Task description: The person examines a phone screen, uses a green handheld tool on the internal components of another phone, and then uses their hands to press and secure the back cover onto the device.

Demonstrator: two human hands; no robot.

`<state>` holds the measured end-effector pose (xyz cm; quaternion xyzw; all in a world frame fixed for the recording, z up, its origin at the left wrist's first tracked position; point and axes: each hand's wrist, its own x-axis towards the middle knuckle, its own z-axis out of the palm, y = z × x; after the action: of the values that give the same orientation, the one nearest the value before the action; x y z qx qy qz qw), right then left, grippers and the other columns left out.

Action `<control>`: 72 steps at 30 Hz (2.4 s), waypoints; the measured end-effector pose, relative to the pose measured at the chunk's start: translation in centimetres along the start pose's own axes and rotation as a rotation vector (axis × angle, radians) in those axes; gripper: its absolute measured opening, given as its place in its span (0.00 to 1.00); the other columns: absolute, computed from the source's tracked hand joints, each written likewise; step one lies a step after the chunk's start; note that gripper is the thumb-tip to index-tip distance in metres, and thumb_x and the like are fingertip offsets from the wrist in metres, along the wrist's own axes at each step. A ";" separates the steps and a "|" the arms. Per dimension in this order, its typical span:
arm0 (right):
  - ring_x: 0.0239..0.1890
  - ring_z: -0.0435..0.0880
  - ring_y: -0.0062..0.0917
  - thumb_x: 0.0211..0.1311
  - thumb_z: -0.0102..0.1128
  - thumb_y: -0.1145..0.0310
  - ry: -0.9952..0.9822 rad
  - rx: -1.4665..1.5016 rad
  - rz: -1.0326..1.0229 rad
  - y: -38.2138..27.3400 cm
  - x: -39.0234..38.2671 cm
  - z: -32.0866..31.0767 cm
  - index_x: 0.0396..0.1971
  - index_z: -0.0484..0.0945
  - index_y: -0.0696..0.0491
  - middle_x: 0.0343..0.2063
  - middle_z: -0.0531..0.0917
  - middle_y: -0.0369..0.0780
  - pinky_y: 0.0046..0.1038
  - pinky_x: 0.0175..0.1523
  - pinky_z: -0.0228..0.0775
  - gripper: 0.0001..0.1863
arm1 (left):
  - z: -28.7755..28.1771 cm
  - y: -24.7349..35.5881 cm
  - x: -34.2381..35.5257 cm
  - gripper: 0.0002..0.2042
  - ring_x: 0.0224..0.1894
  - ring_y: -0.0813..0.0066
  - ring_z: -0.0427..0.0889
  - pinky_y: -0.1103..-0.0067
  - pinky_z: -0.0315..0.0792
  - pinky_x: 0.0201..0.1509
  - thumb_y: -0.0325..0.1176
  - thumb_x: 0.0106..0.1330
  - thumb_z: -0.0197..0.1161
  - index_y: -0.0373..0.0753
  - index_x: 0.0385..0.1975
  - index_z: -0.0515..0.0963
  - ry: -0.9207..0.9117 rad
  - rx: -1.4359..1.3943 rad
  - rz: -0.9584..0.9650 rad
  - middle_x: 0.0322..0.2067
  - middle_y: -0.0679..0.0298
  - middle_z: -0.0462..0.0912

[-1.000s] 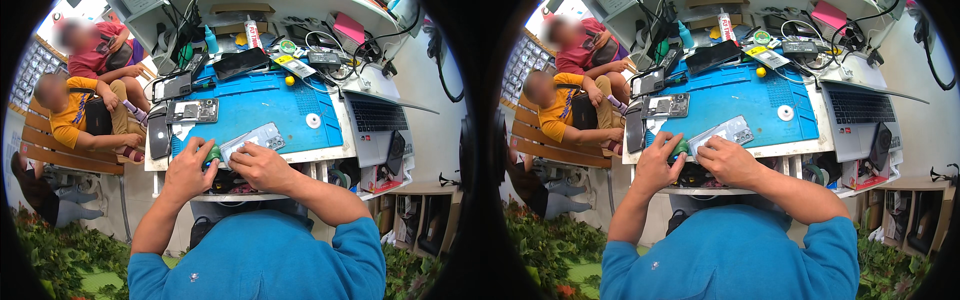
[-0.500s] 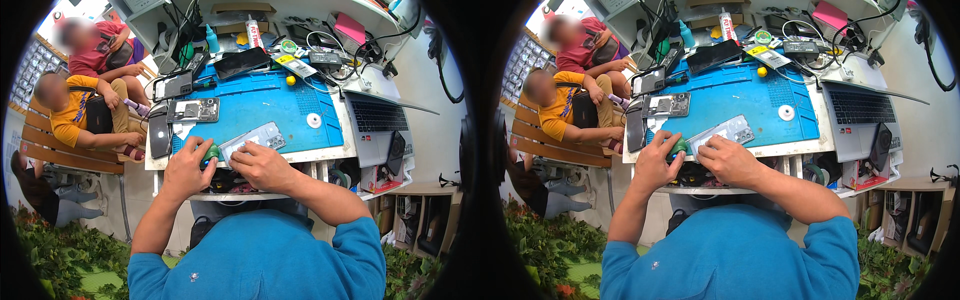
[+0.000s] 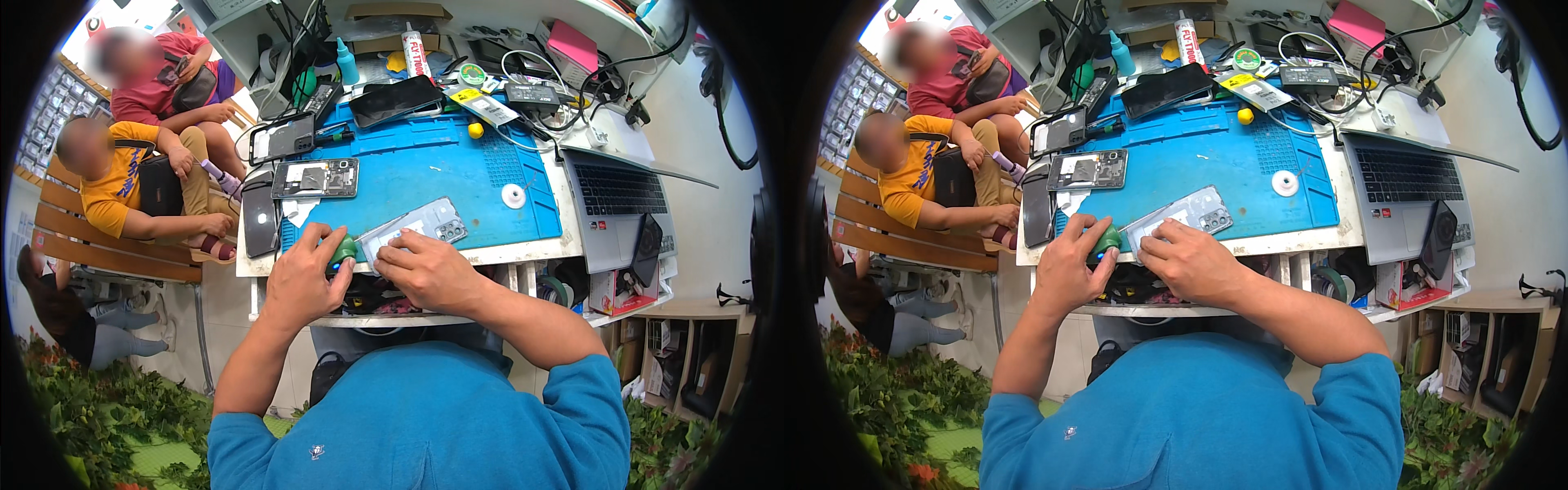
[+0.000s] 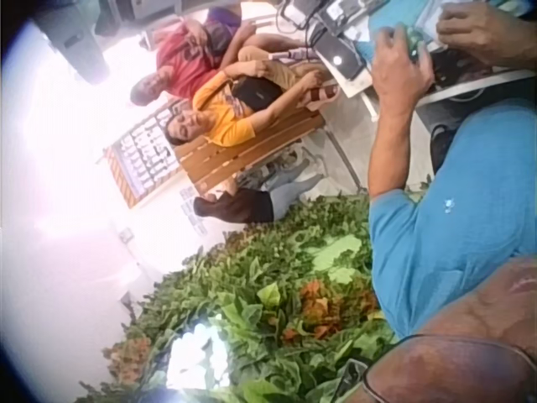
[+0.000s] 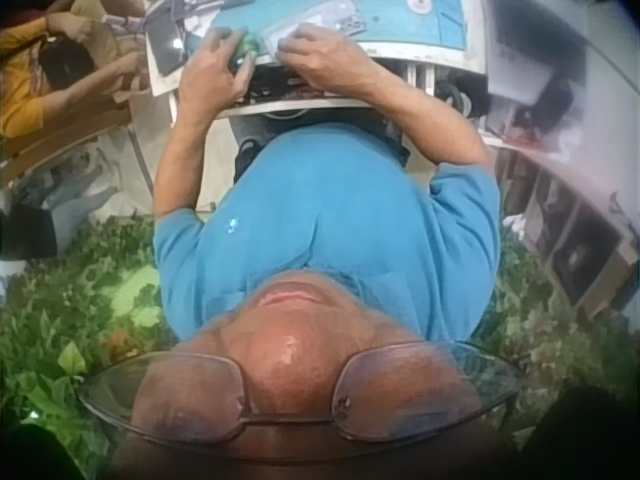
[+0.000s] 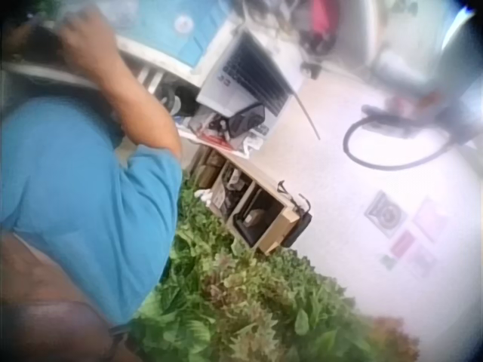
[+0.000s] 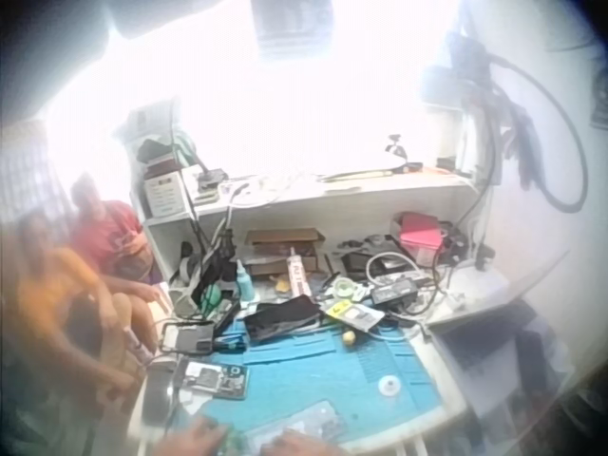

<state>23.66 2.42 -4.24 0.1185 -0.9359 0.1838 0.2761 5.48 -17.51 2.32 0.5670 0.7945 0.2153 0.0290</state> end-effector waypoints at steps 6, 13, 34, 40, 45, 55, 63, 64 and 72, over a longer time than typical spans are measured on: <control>0.55 0.88 0.37 0.60 0.71 0.70 0.008 -0.006 0.002 -0.1 0.1 -0.2 0.53 0.89 0.61 0.52 0.89 0.41 0.38 0.61 0.86 0.21 | -0.3 0.0 -0.1 0.22 0.45 0.48 0.94 0.61 0.88 0.49 0.35 0.71 0.79 0.35 0.63 0.89 0.039 0.004 0.018 0.54 0.53 0.87; 0.54 0.90 0.34 0.56 0.76 0.74 0.015 -0.014 0.016 -0.3 0.3 -0.6 0.53 0.90 0.56 0.50 0.90 0.38 0.35 0.59 0.88 0.22 | -1.0 0.0 -0.3 0.23 0.46 0.47 0.94 0.61 0.88 0.50 0.35 0.72 0.78 0.35 0.64 0.89 0.004 0.013 -0.005 0.54 0.52 0.87; 0.54 0.93 0.40 0.61 0.82 0.75 -0.042 0.031 0.079 -0.7 0.9 -1.2 0.50 0.92 0.57 0.51 0.92 0.41 0.45 0.69 0.89 0.17 | -2.2 -1.0 -1.9 0.21 0.48 0.48 0.95 0.62 0.88 0.51 0.38 0.71 0.80 0.37 0.61 0.90 0.109 -0.097 -0.078 0.54 0.53 0.90; 0.54 0.90 0.41 0.65 0.78 0.70 -0.027 -0.008 0.037 -0.3 0.4 -0.9 0.53 0.90 0.60 0.52 0.90 0.42 0.44 0.71 0.86 0.18 | -2.0 -1.3 -2.6 0.19 0.43 0.49 0.94 0.62 0.89 0.49 0.37 0.71 0.79 0.39 0.59 0.90 0.056 -0.057 -0.040 0.51 0.57 0.90; 0.55 0.90 0.41 0.65 0.78 0.70 -0.040 -0.022 0.035 -0.2 0.4 -1.0 0.53 0.90 0.60 0.52 0.90 0.42 0.44 0.71 0.86 0.19 | -1.4 -1.1 -2.2 0.19 0.43 0.48 0.94 0.61 0.88 0.49 0.36 0.71 0.79 0.38 0.59 0.90 0.120 -0.047 -0.040 0.51 0.57 0.90; 0.55 0.90 0.40 0.64 0.78 0.71 -0.050 0.008 0.043 -0.5 0.7 -1.0 0.53 0.89 0.59 0.51 0.90 0.42 0.45 0.72 0.86 0.18 | -1.3 -1.4 -2.8 0.19 0.43 0.48 0.94 0.60 0.89 0.49 0.36 0.71 0.79 0.37 0.59 0.90 0.112 -0.065 -0.047 0.51 0.55 0.90; 0.55 0.91 0.39 0.64 0.78 0.73 -0.044 -0.001 0.049 -0.6 0.8 -1.3 0.53 0.89 0.58 0.49 0.90 0.41 0.45 0.72 0.86 0.18 | -1.3 -1.1 -2.6 0.18 0.46 0.48 0.94 0.60 0.89 0.52 0.37 0.72 0.78 0.37 0.58 0.91 0.059 -0.103 -0.089 0.53 0.54 0.90; 0.55 0.91 0.39 0.64 0.78 0.73 -0.044 -0.001 0.051 -0.6 0.8 -1.2 0.54 0.89 0.58 0.50 0.90 0.41 0.45 0.71 0.86 0.19 | -1.4 -1.1 -2.7 0.18 0.46 0.48 0.94 0.60 0.89 0.52 0.37 0.72 0.78 0.37 0.58 0.91 0.067 -0.099 -0.095 0.53 0.54 0.90; 0.70 0.85 0.48 0.61 0.83 0.71 -0.066 -0.067 0.142 -1.4 1.6 -1.8 0.59 0.88 0.59 0.64 0.86 0.50 0.43 0.72 0.84 0.26 | -1.6 -1.0 -2.7 0.18 0.48 0.47 0.94 0.57 0.88 0.54 0.43 0.76 0.74 0.40 0.60 0.90 0.004 -0.051 -0.184 0.52 0.54 0.88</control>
<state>23.71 1.69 -1.55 0.0487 -0.9561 0.1675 0.2354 5.06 -20.76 2.82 0.4905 0.8374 0.2332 0.0616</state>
